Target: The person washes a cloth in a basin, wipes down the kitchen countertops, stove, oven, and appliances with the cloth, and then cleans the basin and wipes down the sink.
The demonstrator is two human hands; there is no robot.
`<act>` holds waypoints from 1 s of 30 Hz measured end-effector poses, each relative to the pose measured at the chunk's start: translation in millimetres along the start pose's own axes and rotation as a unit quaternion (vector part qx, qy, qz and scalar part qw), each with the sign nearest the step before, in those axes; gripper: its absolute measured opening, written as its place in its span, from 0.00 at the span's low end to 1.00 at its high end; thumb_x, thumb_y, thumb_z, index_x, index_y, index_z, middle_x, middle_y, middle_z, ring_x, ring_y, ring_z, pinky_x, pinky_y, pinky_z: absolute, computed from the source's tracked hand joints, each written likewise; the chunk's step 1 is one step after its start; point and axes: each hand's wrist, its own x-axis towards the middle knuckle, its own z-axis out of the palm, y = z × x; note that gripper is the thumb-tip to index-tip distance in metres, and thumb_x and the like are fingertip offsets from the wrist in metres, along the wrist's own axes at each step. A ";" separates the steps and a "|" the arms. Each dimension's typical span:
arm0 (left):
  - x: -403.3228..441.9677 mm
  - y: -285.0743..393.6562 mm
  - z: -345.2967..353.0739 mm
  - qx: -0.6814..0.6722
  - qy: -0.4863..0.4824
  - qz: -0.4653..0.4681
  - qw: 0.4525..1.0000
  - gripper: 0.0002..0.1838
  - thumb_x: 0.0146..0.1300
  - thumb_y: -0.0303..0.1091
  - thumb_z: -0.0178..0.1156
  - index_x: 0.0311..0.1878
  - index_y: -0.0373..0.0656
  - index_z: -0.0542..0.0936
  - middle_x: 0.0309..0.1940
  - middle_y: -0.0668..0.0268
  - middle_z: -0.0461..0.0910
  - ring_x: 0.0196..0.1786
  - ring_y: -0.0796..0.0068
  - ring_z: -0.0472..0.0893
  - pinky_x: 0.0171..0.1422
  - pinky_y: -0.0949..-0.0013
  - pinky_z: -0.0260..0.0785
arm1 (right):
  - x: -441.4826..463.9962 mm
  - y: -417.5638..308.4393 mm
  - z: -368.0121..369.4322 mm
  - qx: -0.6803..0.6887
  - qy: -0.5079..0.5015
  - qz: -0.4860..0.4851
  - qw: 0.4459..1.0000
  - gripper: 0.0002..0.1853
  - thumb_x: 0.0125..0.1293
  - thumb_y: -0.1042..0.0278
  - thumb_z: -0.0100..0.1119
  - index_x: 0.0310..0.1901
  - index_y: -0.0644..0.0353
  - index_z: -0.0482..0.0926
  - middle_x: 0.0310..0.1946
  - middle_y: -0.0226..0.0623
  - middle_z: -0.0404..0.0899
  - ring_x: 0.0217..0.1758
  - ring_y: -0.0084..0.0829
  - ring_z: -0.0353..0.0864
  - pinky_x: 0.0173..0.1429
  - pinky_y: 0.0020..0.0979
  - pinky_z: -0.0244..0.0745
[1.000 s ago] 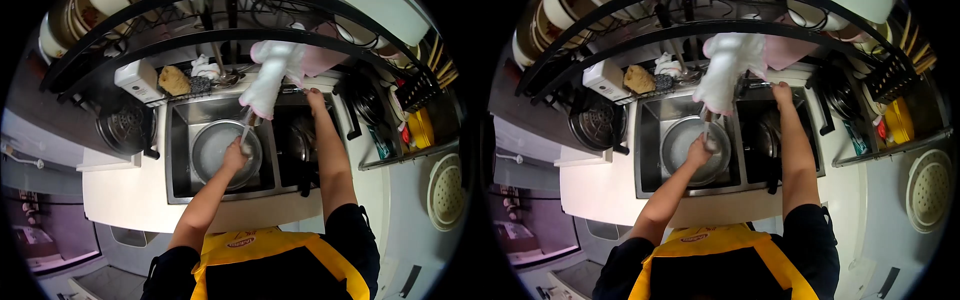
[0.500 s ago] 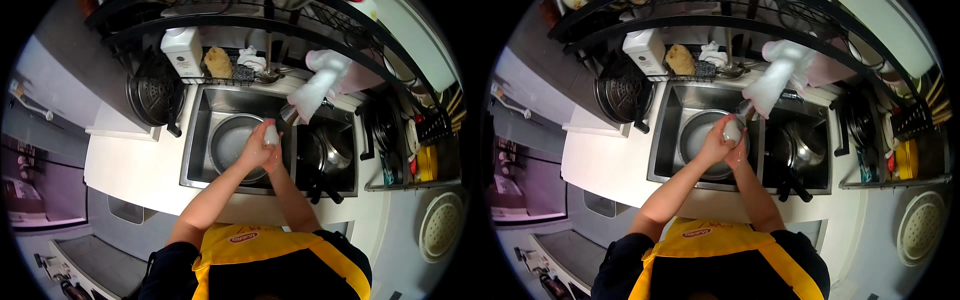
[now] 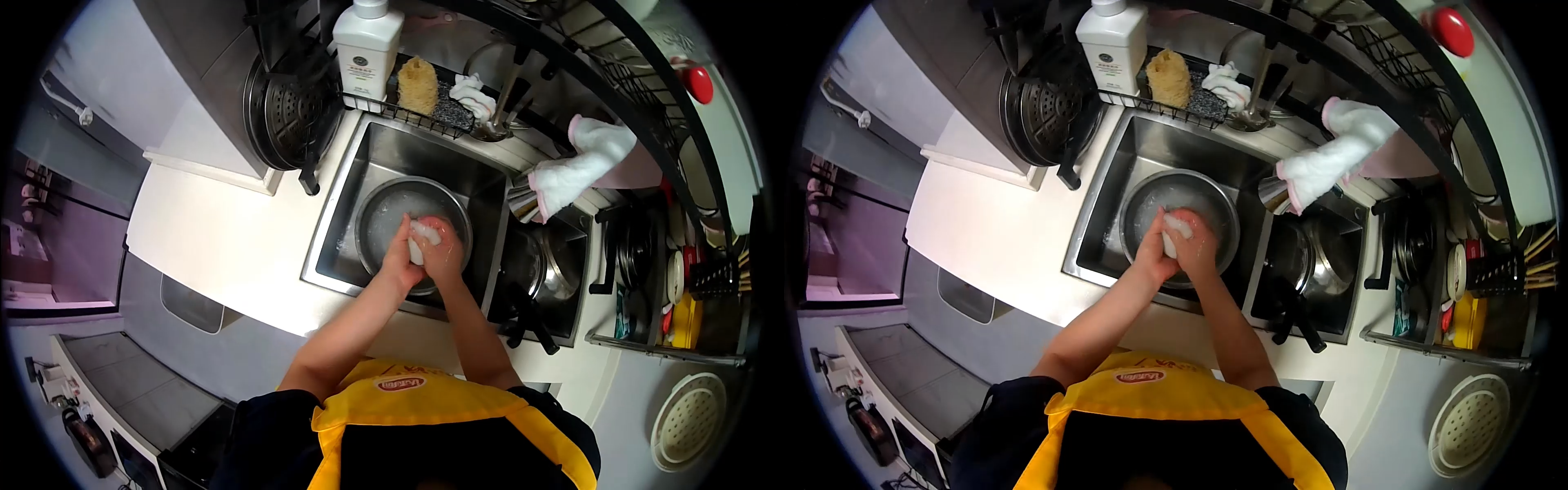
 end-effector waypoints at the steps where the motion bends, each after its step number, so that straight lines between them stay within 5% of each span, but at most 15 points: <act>1: 17.5 -4.0 -16.9 -0.019 0.001 0.034 0.999 0.30 0.69 0.60 0.55 0.63 0.49 0.72 0.57 0.60 0.77 0.59 0.59 0.77 0.64 0.45 0.70 | -5.8 -4.6 1.6 0.020 0.010 0.025 0.999 0.18 0.60 0.64 0.71 0.48 0.62 0.80 0.40 0.38 0.83 0.43 0.28 0.81 0.50 0.31 0.77; 2: 31.7 -7.7 -28.2 -0.038 0.001 0.068 0.997 0.28 0.69 0.58 0.57 0.63 0.49 0.73 0.56 0.59 0.78 0.60 0.59 0.77 0.64 0.46 0.70 | -8.5 -7.0 2.4 0.040 0.021 0.050 0.998 0.18 0.60 0.64 0.70 0.49 0.62 0.80 0.40 0.37 0.83 0.43 0.28 0.81 0.51 0.31 0.77; 3: 38.8 -11.4 -31.3 -0.085 0.088 0.118 0.985 0.36 0.63 0.39 0.69 0.71 0.53 0.61 0.56 0.58 0.75 0.58 0.54 0.76 0.59 0.51 0.74 | -9.5 9.5 6.3 0.106 0.030 0.101 0.989 0.20 0.63 0.62 0.68 0.52 0.64 0.76 0.44 0.37 0.81 0.46 0.29 0.80 0.51 0.31 0.77; 4: 28.3 -15.2 -18.0 -0.087 0.089 0.115 0.986 0.36 0.63 0.39 0.69 0.71 0.53 0.61 0.56 0.58 0.75 0.58 0.54 0.76 0.59 0.51 0.74 | -9.5 7.1 6.4 0.103 0.031 0.103 0.989 0.20 0.63 0.62 0.68 0.52 0.64 0.76 0.44 0.37 0.81 0.46 0.29 0.80 0.51 0.31 0.77; 6: -8.5 -19.0 24.9 0.060 0.195 0.263 0.943 0.44 0.61 0.30 0.67 0.75 0.55 0.51 0.58 0.58 0.73 0.58 0.54 0.76 0.58 0.54 0.75 | -6.3 -7.0 7.4 0.242 0.088 0.238 0.936 0.22 0.68 0.60 0.64 0.57 0.63 0.73 0.51 0.37 0.78 0.52 0.31 0.78 0.53 0.31 0.76; 8: -1.0 -21.2 17.7 0.116 0.205 0.283 0.930 0.42 0.59 0.28 0.65 0.74 0.52 0.57 0.60 0.57 0.73 0.60 0.57 0.76 0.58 0.58 0.74 | -5.7 -3.6 10.8 0.338 0.101 0.288 0.890 0.22 0.70 0.58 0.61 0.59 0.63 0.71 0.53 0.38 0.76 0.54 0.32 0.77 0.55 0.33 0.76; 9: 12.7 -24.0 2.3 0.257 0.188 0.375 0.871 0.37 0.59 0.26 0.64 0.72 0.49 0.61 0.60 0.59 0.73 0.60 0.61 0.75 0.59 0.60 0.73 | -5.4 0.1 12.1 0.430 0.111 0.334 0.832 0.23 0.73 0.56 0.57 0.61 0.63 0.70 0.56 0.39 0.75 0.57 0.32 0.77 0.57 0.34 0.75; 10: 16.9 -24.2 -2.1 0.390 0.164 0.455 0.783 0.34 0.60 0.24 0.63 0.70 0.46 0.65 0.61 0.60 0.72 0.60 0.64 0.74 0.60 0.63 0.72 | -4.2 13.9 11.2 0.429 0.111 0.334 0.832 0.23 0.73 0.56 0.57 0.61 0.63 0.70 0.56 0.39 0.75 0.57 0.32 0.77 0.57 0.34 0.75; 11: 20.6 -24.6 -6.8 0.390 0.165 0.455 0.784 0.34 0.60 0.24 0.63 0.70 0.46 0.65 0.61 0.60 0.72 0.60 0.64 0.74 0.60 0.63 0.72 | -1.7 32.9 9.2 0.510 0.012 0.355 0.784 0.23 0.75 0.54 0.54 0.61 0.62 0.70 0.57 0.40 0.75 0.58 0.34 0.76 0.59 0.36 0.74; 12: 20.1 -22.8 -8.5 0.465 0.147 0.509 0.709 0.31 0.56 0.23 0.63 0.65 0.46 0.70 0.58 0.60 0.75 0.58 0.61 0.76 0.59 0.62 0.74 | -0.1 54.6 8.0 0.582 -0.088 0.368 0.719 0.23 0.76 0.53 0.51 0.62 0.61 0.70 0.57 0.41 0.75 0.59 0.35 0.76 0.61 0.38 0.74; 14: 18.3 -18.2 -12.6 0.596 0.103 0.595 0.529 0.28 0.49 0.20 0.64 0.57 0.46 0.80 0.52 0.58 0.82 0.53 0.56 0.81 0.56 0.60 0.76 | -2.3 84.5 9.5 0.585 -0.090 0.373 0.714 0.23 0.76 0.53 0.51 0.62 0.61 0.70 0.57 0.41 0.75 0.59 0.35 0.76 0.61 0.38 0.74; 17: 15.0 -10.4 -22.7 0.684 -0.023 0.576 0.447 0.22 0.44 0.26 0.66 0.47 0.49 0.86 0.47 0.62 0.83 0.51 0.52 0.82 0.53 0.56 0.77 | 2.1 87.2 15.3 0.588 -0.087 0.382 0.707 0.22 0.76 0.53 0.51 0.62 0.62 0.70 0.57 0.41 0.75 0.58 0.35 0.77 0.61 0.38 0.74; 23: -11.2 -1.9 -21.9 0.705 -0.192 0.512 0.450 0.11 0.36 0.28 0.70 0.29 0.49 0.86 0.45 0.64 0.84 0.47 0.58 0.83 0.52 0.59 0.77 | -1.0 86.1 15.3 0.585 -0.081 0.383 0.711 0.22 0.76 0.53 0.51 0.61 0.62 0.70 0.57 0.41 0.75 0.58 0.35 0.77 0.61 0.38 0.74; 28: -8.6 -5.1 -26.4 0.710 -0.248 0.531 0.391 0.12 0.35 0.30 0.71 0.29 0.49 0.85 0.42 0.65 0.84 0.45 0.57 0.82 0.49 0.56 0.76 | -6.5 88.0 6.3 0.577 -0.081 0.383 0.717 0.22 0.76 0.53 0.51 0.61 0.62 0.71 0.57 0.41 0.76 0.57 0.35 0.77 0.61 0.38 0.74; 30: -17.2 -8.0 -23.2 0.727 -0.233 0.488 0.422 0.13 0.36 0.30 0.70 0.31 0.50 0.84 0.42 0.63 0.83 0.45 0.57 0.81 0.50 0.56 0.75 | -9.1 88.7 1.3 0.570 -0.084 0.384 0.721 0.22 0.76 0.53 0.51 0.61 0.62 0.71 0.57 0.41 0.76 0.57 0.35 0.77 0.61 0.38 0.74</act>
